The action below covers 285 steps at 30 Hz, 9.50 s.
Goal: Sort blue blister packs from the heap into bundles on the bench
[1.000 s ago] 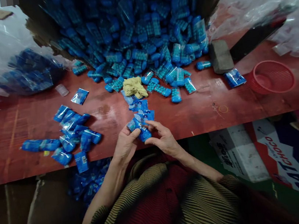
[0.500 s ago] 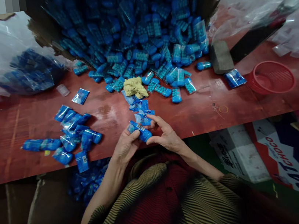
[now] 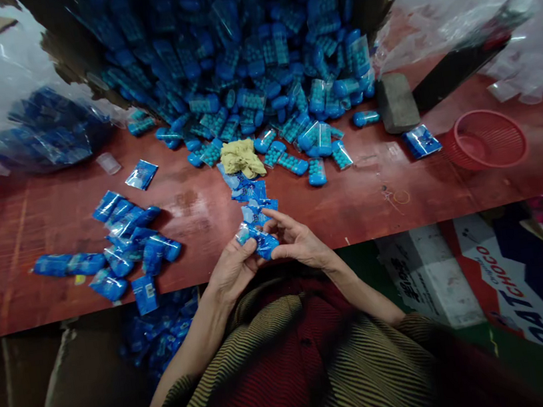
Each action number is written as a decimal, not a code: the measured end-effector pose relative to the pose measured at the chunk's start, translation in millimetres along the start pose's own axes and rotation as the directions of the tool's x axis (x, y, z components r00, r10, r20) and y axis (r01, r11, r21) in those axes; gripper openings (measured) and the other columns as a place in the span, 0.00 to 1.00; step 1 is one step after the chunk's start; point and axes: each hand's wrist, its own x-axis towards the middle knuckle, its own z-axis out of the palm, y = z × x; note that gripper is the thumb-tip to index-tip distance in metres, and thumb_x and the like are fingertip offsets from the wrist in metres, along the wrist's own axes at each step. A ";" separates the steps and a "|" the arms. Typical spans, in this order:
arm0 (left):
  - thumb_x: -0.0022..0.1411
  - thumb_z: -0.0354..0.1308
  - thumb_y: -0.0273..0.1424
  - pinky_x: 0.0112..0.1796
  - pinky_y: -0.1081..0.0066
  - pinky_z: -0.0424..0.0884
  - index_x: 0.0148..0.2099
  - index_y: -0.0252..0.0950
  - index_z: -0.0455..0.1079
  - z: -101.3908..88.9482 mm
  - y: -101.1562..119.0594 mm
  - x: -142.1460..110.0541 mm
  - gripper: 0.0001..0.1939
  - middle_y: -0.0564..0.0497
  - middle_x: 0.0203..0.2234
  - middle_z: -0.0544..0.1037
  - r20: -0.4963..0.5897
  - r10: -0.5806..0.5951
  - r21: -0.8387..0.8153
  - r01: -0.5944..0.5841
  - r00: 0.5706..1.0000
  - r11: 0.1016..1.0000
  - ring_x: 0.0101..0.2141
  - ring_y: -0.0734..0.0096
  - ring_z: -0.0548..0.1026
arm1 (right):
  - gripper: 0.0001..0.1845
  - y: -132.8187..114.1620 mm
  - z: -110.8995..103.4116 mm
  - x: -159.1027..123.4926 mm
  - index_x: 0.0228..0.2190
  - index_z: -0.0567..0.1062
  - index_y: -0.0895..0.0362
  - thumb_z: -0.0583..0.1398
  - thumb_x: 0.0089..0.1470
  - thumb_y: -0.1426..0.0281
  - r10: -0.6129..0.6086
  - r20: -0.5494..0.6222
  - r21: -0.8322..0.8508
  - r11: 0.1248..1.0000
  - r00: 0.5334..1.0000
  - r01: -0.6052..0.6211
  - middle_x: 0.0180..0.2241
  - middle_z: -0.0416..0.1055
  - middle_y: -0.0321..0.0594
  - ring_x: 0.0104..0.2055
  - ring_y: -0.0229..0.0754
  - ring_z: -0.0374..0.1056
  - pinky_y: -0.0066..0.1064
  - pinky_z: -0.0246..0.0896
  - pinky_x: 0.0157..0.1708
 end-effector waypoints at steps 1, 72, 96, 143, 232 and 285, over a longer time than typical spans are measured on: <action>0.47 0.68 0.29 0.28 0.76 0.71 0.40 0.33 0.72 -0.1 1.3 -0.9 0.17 0.49 0.30 0.79 0.002 0.006 0.007 -0.006 1.000 1.000 0.27 0.73 0.76 | 0.38 0.7 -0.9 1.2 0.52 0.68 0.45 0.68 0.38 0.72 -0.004 0.001 0.014 1.000 1.000 0.004 0.37 0.66 0.31 0.36 0.33 0.65 0.26 0.67 0.39; 0.43 0.66 0.35 0.21 0.78 0.65 0.26 0.32 0.69 -12.8 -12.3 37.5 0.13 0.56 0.18 0.71 -0.244 0.416 0.246 -0.359 0.876 0.900 0.18 0.81 0.67 | 0.11 15.4 2.6 42.6 0.25 0.74 0.59 0.60 0.45 0.62 -0.015 -0.280 -0.314 0.946 0.960 -0.077 0.23 0.68 0.32 0.25 0.34 0.61 0.28 0.60 0.30; 0.52 0.62 0.33 0.16 0.78 0.59 0.23 0.35 0.61 7.3 -15.5 33.2 0.13 0.60 0.10 0.62 -0.305 0.299 0.110 -0.279 0.904 0.954 0.13 0.83 0.62 | 0.14 32.5 28.5 31.4 0.24 0.62 0.55 0.54 0.52 0.58 -0.126 -0.478 -0.400 0.913 0.869 -0.087 0.18 0.62 0.29 0.19 0.34 0.59 0.26 0.57 0.19; 0.58 0.59 0.34 0.18 0.78 0.66 0.28 0.34 0.67 -21.7 -3.9 19.5 0.10 0.53 0.15 0.70 -0.104 0.001 -0.105 -0.012 0.995 0.994 0.18 0.75 0.69 | 0.21 -24.2 -58.4 46.7 0.47 0.66 0.62 0.55 0.55 0.63 -0.436 -0.541 -0.798 -0.004 0.719 -0.603 0.42 0.66 0.55 0.43 0.54 0.63 0.38 0.59 0.34; 0.47 0.65 0.23 0.30 0.71 0.75 0.34 0.30 0.72 -24.8 15.1 17.4 0.09 0.48 0.26 0.78 0.089 -0.134 0.023 0.132 0.987 0.991 0.26 0.69 0.77 | 0.43 -6.2 3.2 -1.6 0.58 0.59 0.44 0.68 0.42 0.65 0.019 0.060 -0.419 0.908 0.998 0.008 0.25 0.56 0.28 0.25 0.34 0.53 0.26 0.53 0.28; 0.56 0.59 0.39 0.37 0.66 0.75 0.33 0.33 0.72 -22.5 15.2 -1.1 0.13 0.48 0.28 0.80 -0.162 0.148 -0.217 -0.181 0.976 0.959 0.32 0.65 0.78 | 0.36 1.1 -3.2 5.3 0.58 0.60 0.55 0.62 0.48 0.69 0.178 0.068 -0.360 0.922 0.982 -0.142 0.19 0.60 0.25 0.21 0.29 0.55 0.22 0.53 0.23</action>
